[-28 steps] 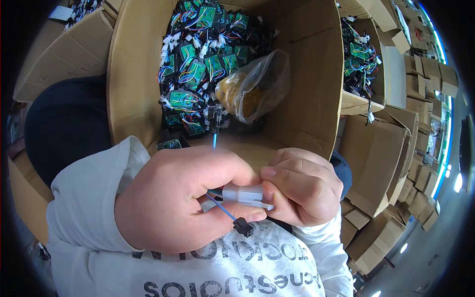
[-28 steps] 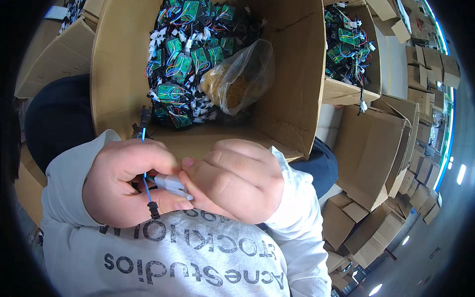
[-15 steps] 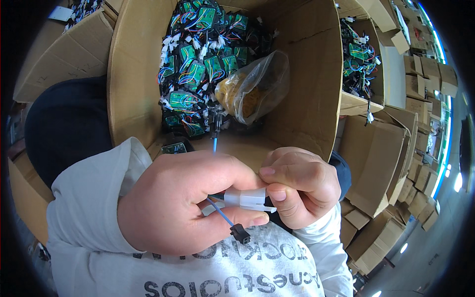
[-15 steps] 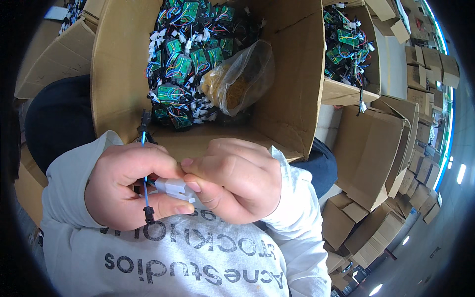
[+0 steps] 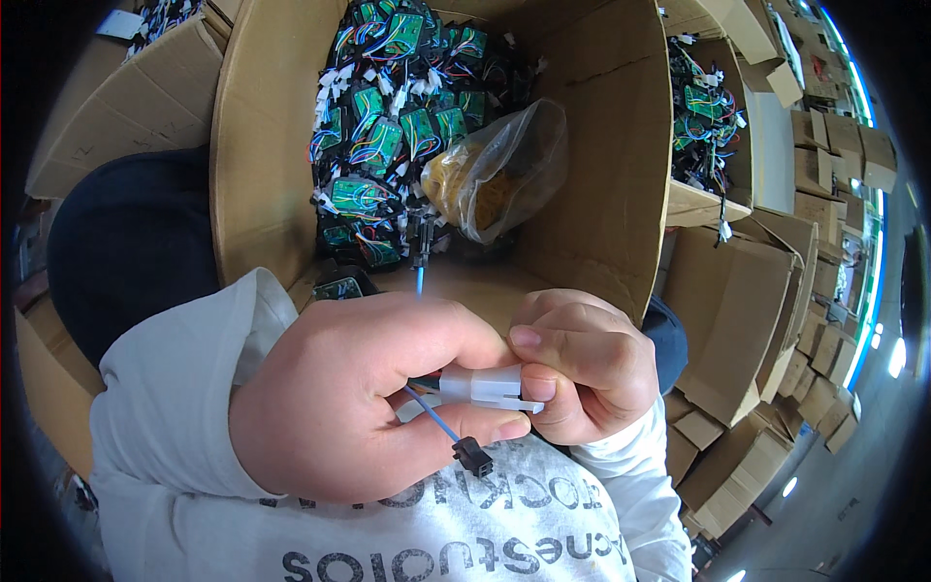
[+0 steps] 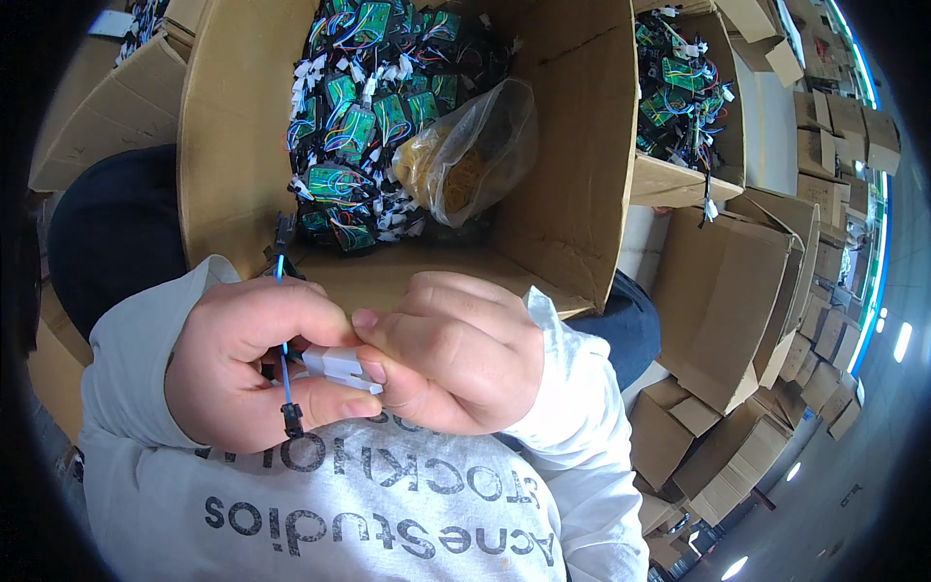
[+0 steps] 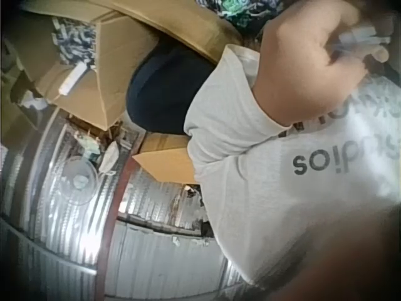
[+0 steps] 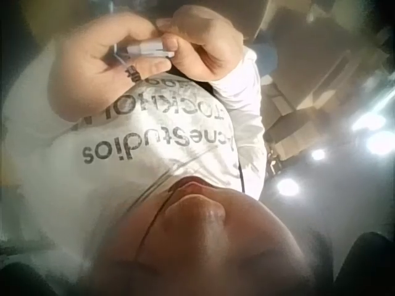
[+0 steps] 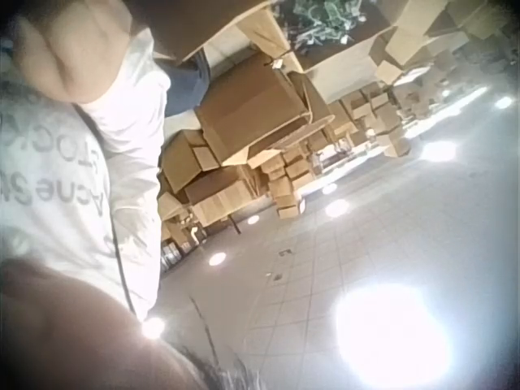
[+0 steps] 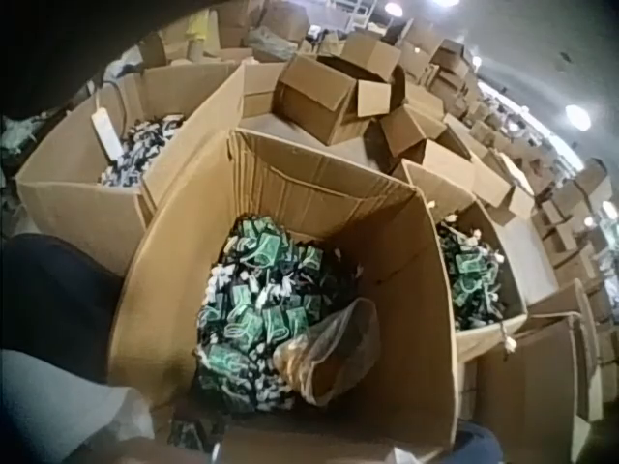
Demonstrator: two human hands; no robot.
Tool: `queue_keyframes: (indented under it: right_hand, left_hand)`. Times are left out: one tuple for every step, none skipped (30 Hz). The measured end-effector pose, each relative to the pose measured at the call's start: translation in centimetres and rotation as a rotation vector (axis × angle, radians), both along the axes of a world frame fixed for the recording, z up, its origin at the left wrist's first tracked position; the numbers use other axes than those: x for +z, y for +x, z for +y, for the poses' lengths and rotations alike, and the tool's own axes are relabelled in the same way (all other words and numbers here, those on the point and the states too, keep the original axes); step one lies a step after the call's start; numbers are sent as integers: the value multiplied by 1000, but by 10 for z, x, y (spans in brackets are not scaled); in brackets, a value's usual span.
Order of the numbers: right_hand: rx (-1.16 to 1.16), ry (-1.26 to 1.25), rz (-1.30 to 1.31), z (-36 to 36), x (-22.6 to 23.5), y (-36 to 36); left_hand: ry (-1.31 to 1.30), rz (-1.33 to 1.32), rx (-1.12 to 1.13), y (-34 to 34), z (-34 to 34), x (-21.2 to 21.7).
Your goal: The person assembles small electronic circuit boards with plastic connectors by hand.
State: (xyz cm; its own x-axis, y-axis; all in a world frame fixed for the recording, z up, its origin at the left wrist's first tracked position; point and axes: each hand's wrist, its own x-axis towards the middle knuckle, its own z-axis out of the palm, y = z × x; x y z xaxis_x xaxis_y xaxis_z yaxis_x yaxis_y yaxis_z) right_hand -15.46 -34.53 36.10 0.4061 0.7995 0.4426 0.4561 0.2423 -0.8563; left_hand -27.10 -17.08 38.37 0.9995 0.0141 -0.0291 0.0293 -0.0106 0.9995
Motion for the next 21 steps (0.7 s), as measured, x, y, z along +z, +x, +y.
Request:
queue_keyframes:
  right_hand:
    - [0, 0, 0, 0, 0, 0]
    - [1, 2, -44, 0, 0, 1]
    - [1, 5, -88, -1, 0, 1]
    - [1, 5, -87, -1, 0, 1]
    - [-3, 4, -89, -1, 0, 1]
    - [-8, 2, -91, -1, 0, 1]
    - [-8, 2, -90, -1, 1, 1]
    - [-12, 6, -116, -1, 1, 2]
    - [-16, 10, -141, -1, 1, 3]
    - [-15, 8, -142, -1, 1, 2]
    - [-19, -1, -149, -1, 1, 2]
    - [-23, -10, -157, -1, 1, 1]
    - [-24, -10, -156, -1, 1, 2]
    - [-29, -1, -165, 0, 2, 2]
    - [-35, 8, -174, 0, 2, 2]
    - [-35, 8, -173, 0, 3, 3]
    - [-37, -6, -205, 0, 4, 3]
    - [-39, -21, -237, 0, 4, 4]
    - [-40, -21, -236, 0, 5, 4]
    - [-42, -10, -243, 1, 5, 4]
    - [-44, 0, -249, 2, 5, 5]
  left_hand:
    - [12, -2, 2, 0, 0, 0]
    - [25, -5, 4, 0, 0, 1]
    - [25, -4, 4, 0, 1, 1]
    - [21, 0, 1, 0, 1, 2]
    - [18, 4, -1, 0, 1, 2]
    - [19, 4, -1, 1, 1, 2]
    - [12, 8, -3, 1, 1, 1]
    - [5, 12, -4, 1, 0, 1]
    - [6, 13, -5, 2, 0, 2]
    - [17, 15, -10, 1, 1, 3]
    - [28, 17, -16, 1, 2, 2]
    - [26, 16, -15, 0, 2, 2]
    - [32, 16, -17, 1, 2, 2]
    - [37, 16, -20, 1, 2, 2]
    - [36, 16, -21, 1, 1, 2]
    - [25, 14, -12, 1, 1, 0]
    - [14, 13, -4, 0, 0, -1]
    - [14, 13, -4, 1, 0, -1]
    - [17, 17, -10, 1, 1, 0]
    - [21, 21, -17, 1, 1, 1]
    - [21, 21, -17, 1, 1, 1]
